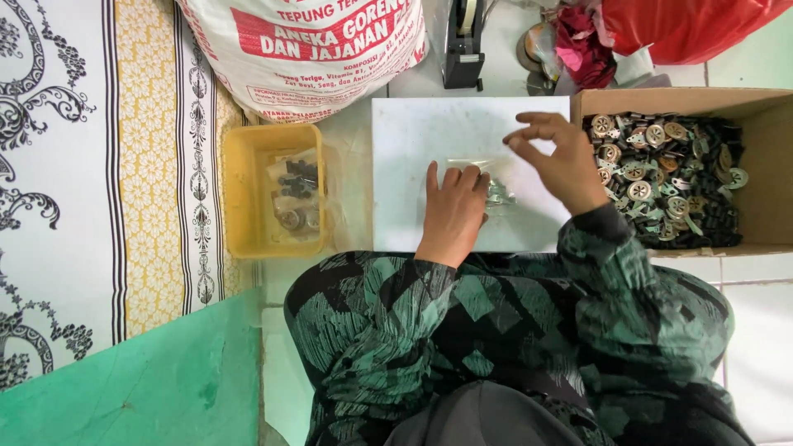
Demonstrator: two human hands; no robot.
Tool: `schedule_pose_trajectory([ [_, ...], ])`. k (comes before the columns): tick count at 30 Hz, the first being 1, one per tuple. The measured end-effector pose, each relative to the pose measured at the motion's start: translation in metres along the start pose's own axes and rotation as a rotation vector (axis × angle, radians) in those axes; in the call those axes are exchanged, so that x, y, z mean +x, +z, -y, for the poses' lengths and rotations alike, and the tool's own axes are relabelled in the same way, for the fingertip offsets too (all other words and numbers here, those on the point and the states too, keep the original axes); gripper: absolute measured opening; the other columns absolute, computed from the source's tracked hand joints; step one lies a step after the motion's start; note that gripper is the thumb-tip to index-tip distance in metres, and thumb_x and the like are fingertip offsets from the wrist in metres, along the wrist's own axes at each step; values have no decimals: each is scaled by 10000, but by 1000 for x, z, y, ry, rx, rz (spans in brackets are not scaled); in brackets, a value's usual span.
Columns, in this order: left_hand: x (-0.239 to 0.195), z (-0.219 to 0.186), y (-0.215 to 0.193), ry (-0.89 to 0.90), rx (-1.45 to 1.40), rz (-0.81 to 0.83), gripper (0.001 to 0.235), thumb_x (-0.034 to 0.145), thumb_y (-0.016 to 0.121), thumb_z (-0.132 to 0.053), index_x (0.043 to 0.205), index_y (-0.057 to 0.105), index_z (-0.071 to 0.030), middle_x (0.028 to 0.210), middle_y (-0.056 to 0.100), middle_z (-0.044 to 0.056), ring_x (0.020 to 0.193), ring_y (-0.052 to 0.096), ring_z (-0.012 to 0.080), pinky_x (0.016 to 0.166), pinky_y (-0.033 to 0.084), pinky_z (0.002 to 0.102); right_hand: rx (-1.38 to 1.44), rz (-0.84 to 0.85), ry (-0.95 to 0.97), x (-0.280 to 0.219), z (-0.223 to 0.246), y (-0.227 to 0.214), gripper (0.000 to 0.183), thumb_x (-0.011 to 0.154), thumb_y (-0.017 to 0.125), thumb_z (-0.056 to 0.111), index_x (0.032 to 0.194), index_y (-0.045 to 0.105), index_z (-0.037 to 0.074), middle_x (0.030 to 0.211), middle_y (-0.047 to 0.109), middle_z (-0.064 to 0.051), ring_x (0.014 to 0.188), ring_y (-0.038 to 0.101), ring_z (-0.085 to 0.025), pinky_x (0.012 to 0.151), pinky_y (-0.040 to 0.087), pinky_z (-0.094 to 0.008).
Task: Sorting small metal hardware components from a box into plastic bags and stapling them
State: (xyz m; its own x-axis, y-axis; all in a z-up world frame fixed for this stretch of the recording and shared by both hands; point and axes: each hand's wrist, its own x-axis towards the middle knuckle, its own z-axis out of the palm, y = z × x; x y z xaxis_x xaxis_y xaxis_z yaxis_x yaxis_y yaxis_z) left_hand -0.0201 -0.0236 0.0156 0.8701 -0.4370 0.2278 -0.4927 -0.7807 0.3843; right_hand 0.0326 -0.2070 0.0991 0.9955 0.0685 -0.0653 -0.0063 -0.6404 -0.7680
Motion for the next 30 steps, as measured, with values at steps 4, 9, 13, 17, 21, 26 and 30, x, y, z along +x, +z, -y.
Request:
schedule_pose_trajectory([
  [4, -3, 2, 3, 24, 21, -20, 666, 722, 921, -193, 1300, 638, -19, 1211, 564, 115, 1144, 517, 296, 1170, 229, 704, -92, -17, 71, -39, -27, 26, 93, 1015, 708, 324, 1048, 777, 271, 1467, 573, 5, 1370, 503, -327, 1051, 333, -582],
  [9, -4, 2, -2, 0, 46, 29, 628, 785, 893, -260, 1327, 639, -70, 1253, 550, 68, 1181, 496, 259, 1185, 225, 673, -94, -177, 51, -59, -19, 43, 103, 1016, 691, 224, 1046, 784, 255, 1543, 467, -44, 1470, 357, -367, 1156, 190, -588],
  [13, -6, 4, 3, -3, 42, 29, 625, 781, 897, -287, 1317, 653, -77, 1263, 556, 57, 1188, 490, 256, 1182, 230, 668, -130, -230, 27, -56, -39, 54, 85, 1009, 726, 227, 1077, 776, 238, 1522, 477, -39, 1459, 361, -341, 1145, 181, -584],
  [17, -7, 3, 0, 2, 56, 32, 610, 800, 889, -278, 1322, 655, -68, 1268, 561, 60, 1196, 494, 257, 1182, 234, 668, -205, -274, -24, -52, -58, 64, 76, 978, 771, 221, 1028, 790, 276, 1524, 474, -16, 1468, 334, -308, 1151, 140, -616],
  [21, -6, 3, -1, 19, 47, 22, 590, 808, 891, -244, 1314, 661, -46, 1258, 565, 77, 1191, 504, 269, 1177, 237, 679, -278, -309, -80, -49, -69, 69, 97, 963, 805, 251, 1024, 796, 324, 1512, 487, 4, 1460, 346, -266, 1149, 125, -615],
  [26, -5, 5, 4, 10, 52, 24, 603, 788, 900, -249, 1308, 665, -56, 1250, 566, 66, 1184, 506, 261, 1179, 236, 680, -311, -331, -84, -47, -68, 69, 110, 951, 828, 270, 1030, 796, 338, 1503, 497, 19, 1451, 358, -249, 1144, 127, -616],
  [30, -5, 7, 9, 13, 61, 11, 602, 789, 900, -235, 1313, 664, -57, 1249, 566, 66, 1182, 515, 262, 1179, 235, 680, -296, -308, -38, -44, -67, 67, 135, 925, 841, 272, 1034, 796, 338, 1511, 486, 20, 1442, 361, -249, 1138, 123, -635],
])
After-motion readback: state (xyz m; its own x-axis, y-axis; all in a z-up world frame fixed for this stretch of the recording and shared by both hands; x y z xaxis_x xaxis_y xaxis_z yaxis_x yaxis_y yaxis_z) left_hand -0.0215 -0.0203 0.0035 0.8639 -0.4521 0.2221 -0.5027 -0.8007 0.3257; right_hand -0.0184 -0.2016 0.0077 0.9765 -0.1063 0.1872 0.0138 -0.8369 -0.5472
